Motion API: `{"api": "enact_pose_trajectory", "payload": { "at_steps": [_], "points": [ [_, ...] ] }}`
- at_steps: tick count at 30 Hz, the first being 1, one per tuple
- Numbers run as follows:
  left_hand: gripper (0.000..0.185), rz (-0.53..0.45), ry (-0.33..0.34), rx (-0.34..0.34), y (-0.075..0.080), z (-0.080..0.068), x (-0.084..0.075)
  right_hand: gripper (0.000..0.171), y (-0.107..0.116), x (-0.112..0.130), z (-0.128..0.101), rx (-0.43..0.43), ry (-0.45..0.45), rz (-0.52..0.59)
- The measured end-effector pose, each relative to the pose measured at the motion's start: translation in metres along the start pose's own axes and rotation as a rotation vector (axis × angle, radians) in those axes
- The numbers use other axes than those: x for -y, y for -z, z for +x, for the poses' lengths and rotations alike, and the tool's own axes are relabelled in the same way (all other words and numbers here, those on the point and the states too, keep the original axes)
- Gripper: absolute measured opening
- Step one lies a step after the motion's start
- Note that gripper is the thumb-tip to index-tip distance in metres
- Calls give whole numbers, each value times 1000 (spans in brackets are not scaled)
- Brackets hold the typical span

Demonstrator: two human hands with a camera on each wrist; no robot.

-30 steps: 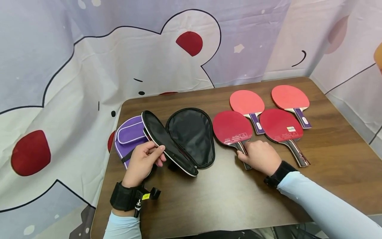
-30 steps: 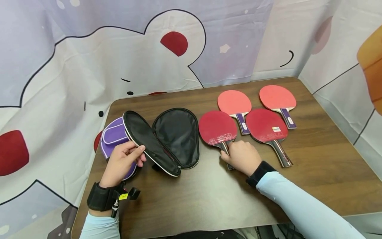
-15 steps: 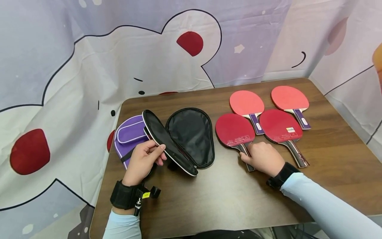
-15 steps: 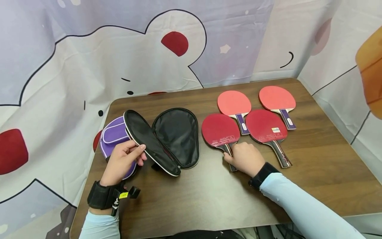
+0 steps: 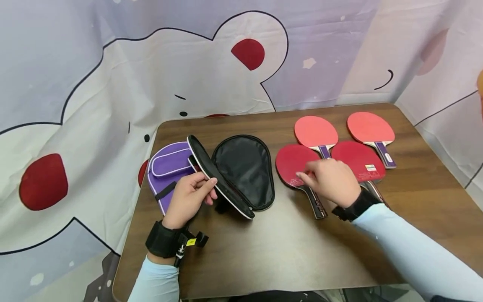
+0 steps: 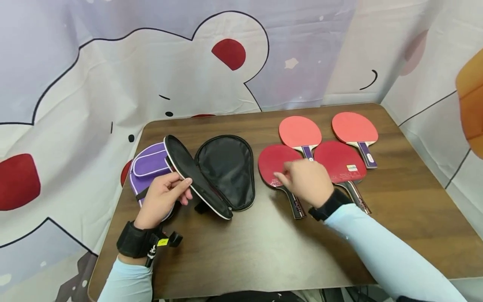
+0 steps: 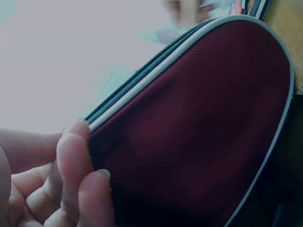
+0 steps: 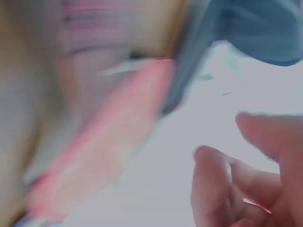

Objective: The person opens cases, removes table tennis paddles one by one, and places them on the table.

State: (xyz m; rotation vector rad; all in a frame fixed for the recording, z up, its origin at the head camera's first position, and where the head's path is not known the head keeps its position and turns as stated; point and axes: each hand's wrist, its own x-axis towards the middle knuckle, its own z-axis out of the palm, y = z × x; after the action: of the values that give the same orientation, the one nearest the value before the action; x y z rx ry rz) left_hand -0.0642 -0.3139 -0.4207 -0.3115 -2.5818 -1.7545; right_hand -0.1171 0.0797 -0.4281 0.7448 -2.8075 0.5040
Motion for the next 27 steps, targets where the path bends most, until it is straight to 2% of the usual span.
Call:
{"api": "enact_pose_trajectory", "payload": {
  "at_steps": [2, 3, 5, 7, 10, 13, 20, 24, 27],
  "points": [
    [28, 6, -21, -21, -8, 4, -3, 24, 6, 19, 18, -73, 97, 91],
    [28, 7, -32, -29, -12, 6, -5, 19, 7, 30, 26, -77, 141, 153],
    [28, 7, -52, -39, -21, 11, -8, 16, 4, 53, 40, -45, 206, 255],
    [28, 9, -69, -40, -29, 14, -11, 21, -3, 73, 50, 18, 244, 326],
    [26, 6, -85, -25, -41, 19, -16, 23, -11, 95, 58, 88, 262, 350],
    [24, 5, -93, -30, -50, 22, -19, 17, -17, 106, 61, 98, 263, 356],
    [22, -15, -110, -44, -54, 25, -20, 21, -18, 104, 59, 44, 213, 390],
    [21, -15, -108, -57, -54, 26, -17, 25, -19, 85, 58, 45, 147, 425],
    [22, 1, -108, -69, -54, 27, -13, 26, -21, 68, 58, 83, 74, 486]
  ]
}}
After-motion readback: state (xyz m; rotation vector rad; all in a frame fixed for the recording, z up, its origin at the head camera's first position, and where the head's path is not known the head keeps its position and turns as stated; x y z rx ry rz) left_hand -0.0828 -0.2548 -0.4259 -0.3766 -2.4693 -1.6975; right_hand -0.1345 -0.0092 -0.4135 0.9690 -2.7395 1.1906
